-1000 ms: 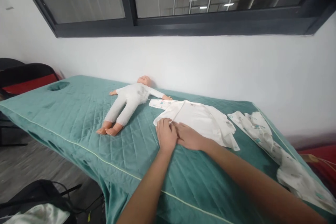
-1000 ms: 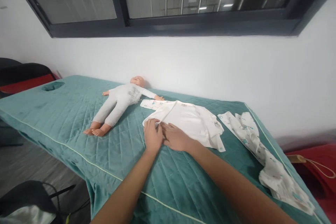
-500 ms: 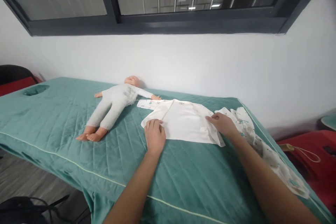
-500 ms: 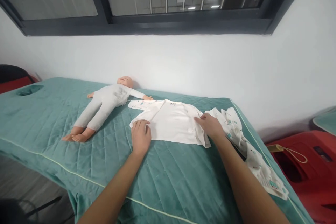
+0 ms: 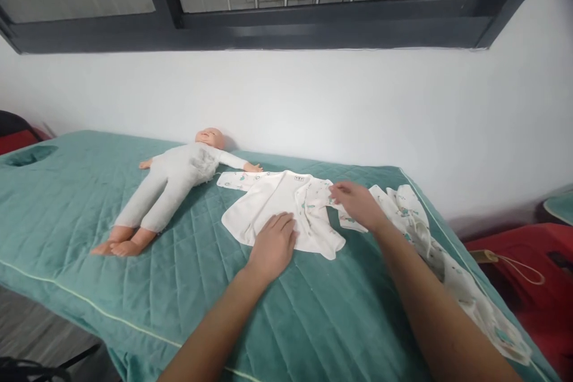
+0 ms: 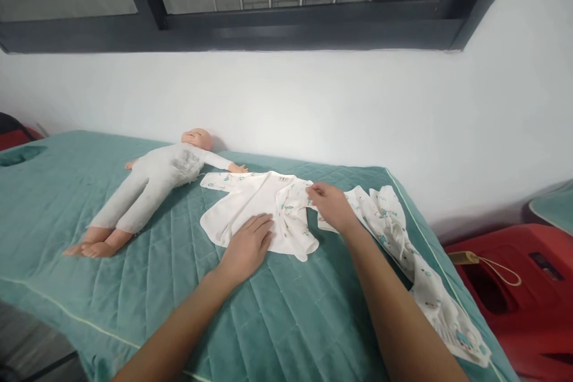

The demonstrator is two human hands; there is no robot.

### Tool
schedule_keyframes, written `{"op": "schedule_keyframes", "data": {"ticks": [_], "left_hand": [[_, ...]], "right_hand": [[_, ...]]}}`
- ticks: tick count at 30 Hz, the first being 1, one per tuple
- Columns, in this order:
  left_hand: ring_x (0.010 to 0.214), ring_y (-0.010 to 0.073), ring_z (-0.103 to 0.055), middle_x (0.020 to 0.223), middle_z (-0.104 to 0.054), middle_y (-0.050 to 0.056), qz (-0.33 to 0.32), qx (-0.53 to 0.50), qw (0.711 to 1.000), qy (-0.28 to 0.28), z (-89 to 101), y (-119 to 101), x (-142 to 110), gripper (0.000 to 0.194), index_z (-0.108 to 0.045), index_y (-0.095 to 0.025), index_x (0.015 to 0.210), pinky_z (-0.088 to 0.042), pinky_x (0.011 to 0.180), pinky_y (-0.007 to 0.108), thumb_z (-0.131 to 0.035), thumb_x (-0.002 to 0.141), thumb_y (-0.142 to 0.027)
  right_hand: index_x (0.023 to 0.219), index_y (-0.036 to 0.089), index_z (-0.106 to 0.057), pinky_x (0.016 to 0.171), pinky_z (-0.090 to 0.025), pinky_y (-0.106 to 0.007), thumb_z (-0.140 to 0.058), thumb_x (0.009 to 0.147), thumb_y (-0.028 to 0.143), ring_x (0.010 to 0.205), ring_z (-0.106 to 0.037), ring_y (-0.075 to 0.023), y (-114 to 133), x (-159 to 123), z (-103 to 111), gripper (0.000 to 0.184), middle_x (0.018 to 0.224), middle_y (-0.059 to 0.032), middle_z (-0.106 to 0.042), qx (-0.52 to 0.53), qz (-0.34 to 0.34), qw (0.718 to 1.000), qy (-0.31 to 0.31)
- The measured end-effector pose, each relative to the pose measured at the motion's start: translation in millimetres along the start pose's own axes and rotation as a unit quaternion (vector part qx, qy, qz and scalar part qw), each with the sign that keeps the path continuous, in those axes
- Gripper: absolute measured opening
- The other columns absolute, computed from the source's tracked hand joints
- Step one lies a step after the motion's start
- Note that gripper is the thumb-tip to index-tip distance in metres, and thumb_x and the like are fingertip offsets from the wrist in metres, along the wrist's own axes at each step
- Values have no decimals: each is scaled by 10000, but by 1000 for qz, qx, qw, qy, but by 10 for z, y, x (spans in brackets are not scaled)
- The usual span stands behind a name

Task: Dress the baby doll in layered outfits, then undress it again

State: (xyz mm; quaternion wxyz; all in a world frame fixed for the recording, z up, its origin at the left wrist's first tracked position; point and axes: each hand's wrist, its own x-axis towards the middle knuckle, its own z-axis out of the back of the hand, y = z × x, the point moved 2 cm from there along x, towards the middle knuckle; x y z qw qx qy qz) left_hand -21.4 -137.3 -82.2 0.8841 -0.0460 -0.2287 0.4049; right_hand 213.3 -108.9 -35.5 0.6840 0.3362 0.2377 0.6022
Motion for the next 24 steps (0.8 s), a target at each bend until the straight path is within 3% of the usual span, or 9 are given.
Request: {"op": "schedule_keyframes", "data": {"ticks": [3, 6, 8, 10, 12, 14, 16, 19, 24], "left_hand": [[1370, 223, -436, 1444, -524, 81, 3, -33, 998, 52, -94, -86, 183, 398, -544, -160, 1308, -333, 1178, 429, -367, 1006, -349], [1383, 206, -424, 1435, -535, 71, 7, -61, 996, 59, -131, -160, 318, 423, -547, -191, 1302, -309, 1191, 436, -305, 1020, -392], [1376, 197, -430, 1427, -542, 61, 8, -78, 996, 53, -125, -179, 358, 415, -548, -211, 1296, -312, 1189, 431, -301, 1020, -401], [1355, 193, -451, 1415, -552, 56, 15, -93, 994, 47, -110, -169, 367, 400, -545, -222, 1294, -332, 1176, 421, -332, 1013, -409], [1340, 199, -465, 1401, -564, 60, 22, -102, 994, 46, -97, -146, 362, 381, -560, -223, 1273, -353, 1160, 418, -371, 1001, -411], [1334, 211, -469, 1393, -568, 67, 24, -103, 993, 47, -91, -130, 359, 364, -586, -220, 1236, -362, 1151, 428, -397, 991, -411], [1330, 219, -471, 1391, -568, 69, 24, -104, 993, 49, -90, -126, 361, 347, -610, -221, 1197, -363, 1149, 436, -407, 986, -407], [1331, 225, -468, 1396, -563, 66, 27, -107, 993, 50, -95, -131, 365, 332, -621, -230, 1178, -364, 1146, 441, -415, 982, -402], [1351, 237, -446, 1421, -540, 65, 24, -104, 993, 53, -120, -127, 350, 369, -589, -249, 1232, -342, 1154, 459, -473, 951, -457]], "right_hand": [[780, 211, -587, 662, -382, -295, -512, 851, 493, 772, -593, -202, -405, 91, 109, 301, 807, -39, -673, -129, -55, 989, -41], [741, 206, -554, 625, -354, -293, -609, 770, 533, 725, -560, -194, -600, 98, 95, 334, 787, -41, -646, -179, -51, 983, 14], [728, 209, -550, 620, -348, -281, -654, 735, 458, 713, -542, -178, -589, 78, 87, 270, 771, -18, -627, -156, -30, 987, 37], [692, 212, -543, 610, -340, -271, -666, 713, 364, 679, -513, -159, -546, 59, 128, 197, 705, 11, -587, -100, -30, 994, 34], [664, 215, -518, 567, -323, -261, -680, 704, 344, 608, -462, -136, -532, 47, 206, 210, 627, 37, -518, 25, -62, 998, 21], [675, 222, -504, 524, -322, -253, -696, 715, 408, 557, -429, -123, -557, 39, 268, 270, 600, 50, -473, 198, -102, 974, 24], [703, 225, -510, 494, -340, -249, -692, 732, 492, 534, -429, -116, -589, 37, 286, 324, 611, 51, -472, 332, -121, 934, 49], [692, 214, -499, 448, -329, -230, -729, 720, 494, 492, -404, -90, -614, 41, 278, 363, 590, 61, -452, 398, -112, 907, 82], [837, 246, -538, 404, -338, -203, -807, 660, 355, 450, -448, -86, -583, 15, 331, 341, 580, 84, -497, 447, -118, 885, 59]]}}
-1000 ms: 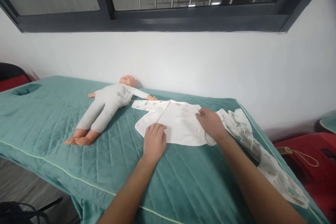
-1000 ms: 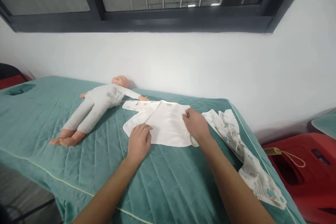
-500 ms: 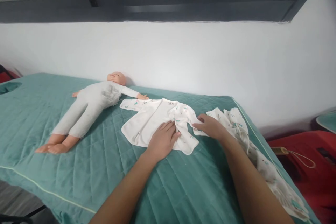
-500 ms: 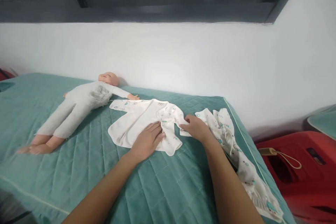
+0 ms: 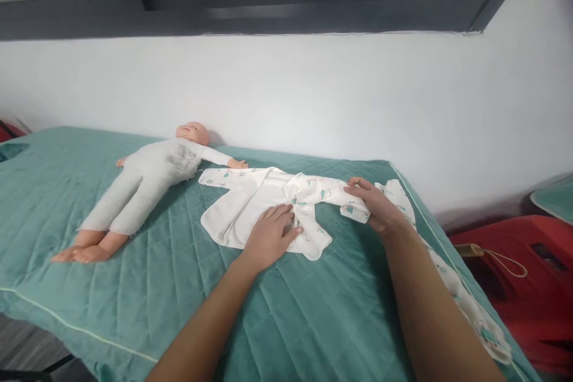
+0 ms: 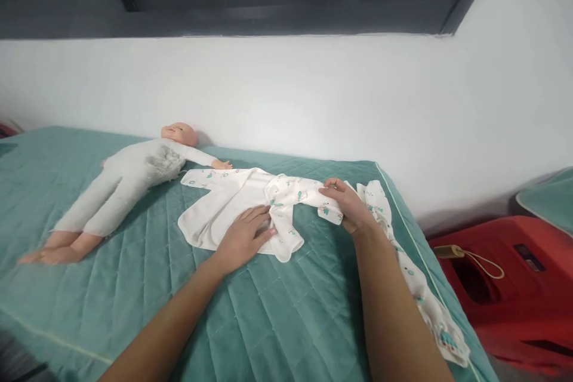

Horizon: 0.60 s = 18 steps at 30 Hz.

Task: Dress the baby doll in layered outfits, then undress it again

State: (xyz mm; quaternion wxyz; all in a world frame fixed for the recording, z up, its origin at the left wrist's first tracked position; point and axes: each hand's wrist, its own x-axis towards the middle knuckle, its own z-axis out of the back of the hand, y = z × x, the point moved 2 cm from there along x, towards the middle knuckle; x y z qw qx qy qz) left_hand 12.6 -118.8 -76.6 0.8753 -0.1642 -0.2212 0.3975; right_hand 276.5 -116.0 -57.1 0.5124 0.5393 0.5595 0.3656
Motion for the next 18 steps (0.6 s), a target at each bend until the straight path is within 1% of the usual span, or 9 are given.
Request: {"op": "schedule_keyframes", "data": {"ticks": [2, 4, 5, 7, 9, 11, 13, 15, 18], "left_hand": [[1350, 242, -444, 1422, -537, 59, 2, 1, 1000, 0, -8, 0, -5, 354, -597, -252, 1193, -338, 1153, 459, -537, 916, -463], [1339, 241, -451, 1397, -552, 52, 6, 0, 1000, -7, -6, -7, -5, 270, -618, -245, 1072, -344, 1145, 446, -604, 875, -429], [1328, 239, -459, 1376, -565, 48, 8, -3, 1000, -10, 0, -13, -3, 213, -618, -239, 1001, -349, 1139, 438, -627, 858, -397], [1289, 228, -491, 1316, -599, 35, 11, -16, 1000, -11, 15, -23, 2, 93, -599, -230, 873, -366, 1120, 423, -636, 835, -306], [1207, 212, -546, 1227, -640, 18, 15, -35, 999, -5, 34, -30, 6, 42, -575, -226, 788, -401, 1082, 409, -598, 823, -216], [1138, 200, -582, 1168, -661, 7, 21, -55, 998, -3, 50, -31, 8, 85, -563, -226, 749, -430, 1045, 399, -561, 822, -182], [1130, 202, -587, 1166, -667, 7, 25, -69, 997, -6, 60, -28, 8, 97, -568, -231, 753, -440, 1034, 400, -555, 849, -229], [1153, 207, -578, 1190, -665, 7, 25, -72, 997, -12, 62, -24, 6, 120, -583, -240, 779, -436, 1042, 405, -557, 876, -307], [1145, 201, -582, 1194, -669, -2, 21, -67, 997, -14, 63, -20, 3, 138, -600, -249, 812, -437, 1041, 399, -541, 897, -341]], "right_hand": [[959, 263, -586, 441, -404, -213, -788, 689, 342, 507, -515, -101, 43, -38, -20, 347, 657, 61, -567, 26, 4, 999, 21], [1109, 289, -609, 540, -492, -251, -756, 732, 352, 624, -586, -128, 77, -75, -40, 410, 794, 27, -634, 56, 3, 997, 45], [1172, 306, -608, 577, -510, -264, -739, 751, 361, 667, -597, -135, 87, -87, -43, 444, 850, 16, -648, 67, 3, 997, 49], [1244, 339, -604, 556, -490, -251, -699, 784, 389, 685, -584, -134, 91, -94, -23, 472, 904, 6, -656, 63, 11, 997, 41], [1252, 346, -619, 495, -433, -238, -651, 806, 437, 671, -565, -135, 72, -73, 30, 456, 925, -5, -665, -3, 17, 1000, 19], [1224, 318, -643, 507, -425, -252, -641, 791, 468, 701, -584, -157, 30, -24, 116, 458, 966, -25, -684, -112, 1, 994, -6], [1174, 262, -665, 559, -442, -279, -693, 726, 435, 710, -601, -181, -16, 41, 237, 481, 949, -44, -701, -220, -19, 974, -42], [1136, 218, -672, 634, -458, -308, -728, 659, 347, 740, -619, -205, -35, 103, 385, 498, 937, -59, -712, -322, 2, 941, -99], [1124, 228, -670, 737, -462, -337, -659, 670, 261, 806, -634, -220, -18, 148, 592, 456, 983, -54, -720, -470, 88, 859, -182]]}}
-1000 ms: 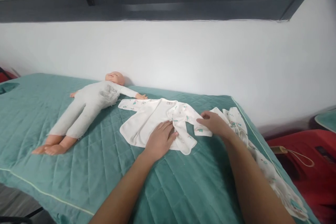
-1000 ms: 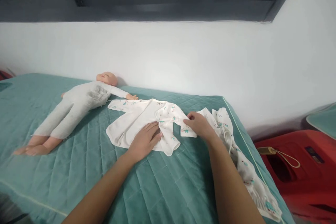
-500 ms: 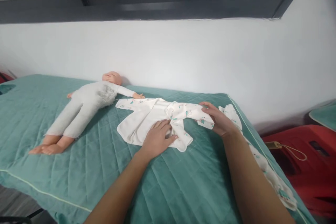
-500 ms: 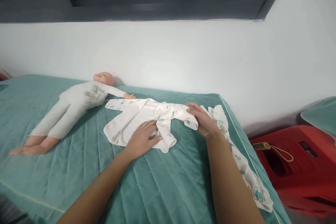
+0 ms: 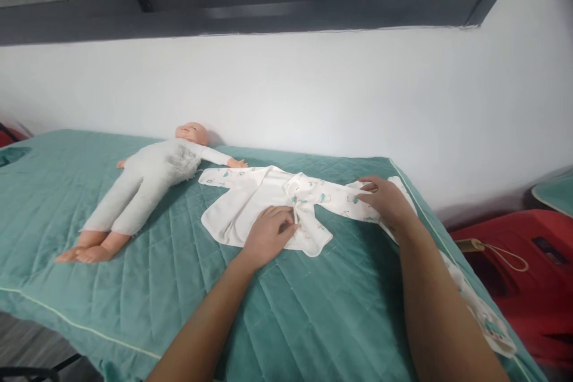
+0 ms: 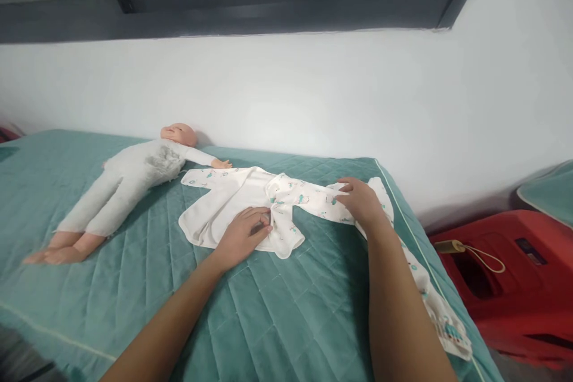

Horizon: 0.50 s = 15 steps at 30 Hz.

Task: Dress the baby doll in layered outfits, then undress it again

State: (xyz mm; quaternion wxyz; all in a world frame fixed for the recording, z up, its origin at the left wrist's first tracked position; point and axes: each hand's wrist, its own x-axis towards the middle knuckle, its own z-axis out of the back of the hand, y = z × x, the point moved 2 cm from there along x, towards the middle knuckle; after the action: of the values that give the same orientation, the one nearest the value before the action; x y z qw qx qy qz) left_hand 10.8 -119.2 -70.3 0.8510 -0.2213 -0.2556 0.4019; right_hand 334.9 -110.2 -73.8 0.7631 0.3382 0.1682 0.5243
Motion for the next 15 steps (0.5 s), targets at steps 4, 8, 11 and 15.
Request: {"op": "schedule_keyframes", "data": {"ticks": [4, 8, 11, 15], "left_hand": [[1151, 198, -583, 1191, -673, -8, -4, -2, 1000, 4, -1, 3, 1, 149, -600, -246, 807, -439, 1030, 387, -523, 912, -319], [1175, 203, -569, 1219, -662, -3, 10, 7, 1000, -3, -39, 18, 4, 176, -628, -252, 883, -419, 1047, 396, -518, 930, -381], [1238, 217, -524, 1306, -618, 3, 21, 35, 999, -16, -81, 29, -2, 233, -637, -257, 1008, -372, 1085, 424, -535, 924, -449], [1273, 226, -488, 1363, -578, 17, 8, 64, 998, -15, -104, 23, -28, 348, -607, -266, 1163, -348, 1096, 430, -541, 915, -501]], "right_hand": [[1153, 254, -653, 845, -459, -376, -546, 722, 161, 926, -622, -246, -97, 13, 53, 454, 1079, -57, -706, -130, 50, 988, -70], [1147, 179, -657, 971, -420, -421, -506, 787, 164, 1140, -555, -306, 64, -52, -121, 390, 1221, -143, -639, -169, 96, 977, -89], [1147, 186, -631, 972, -433, -360, -480, 864, 250, 1079, -603, -240, 304, -54, -366, 327, 1198, -119, -653, -74, 110, 990, -53], [1041, 197, -643, 898, -450, -324, -473, 894, 320, 1026, -634, -221, 620, 137, -663, 256, 1127, -99, -691, -38, 72, 996, 31]]}}
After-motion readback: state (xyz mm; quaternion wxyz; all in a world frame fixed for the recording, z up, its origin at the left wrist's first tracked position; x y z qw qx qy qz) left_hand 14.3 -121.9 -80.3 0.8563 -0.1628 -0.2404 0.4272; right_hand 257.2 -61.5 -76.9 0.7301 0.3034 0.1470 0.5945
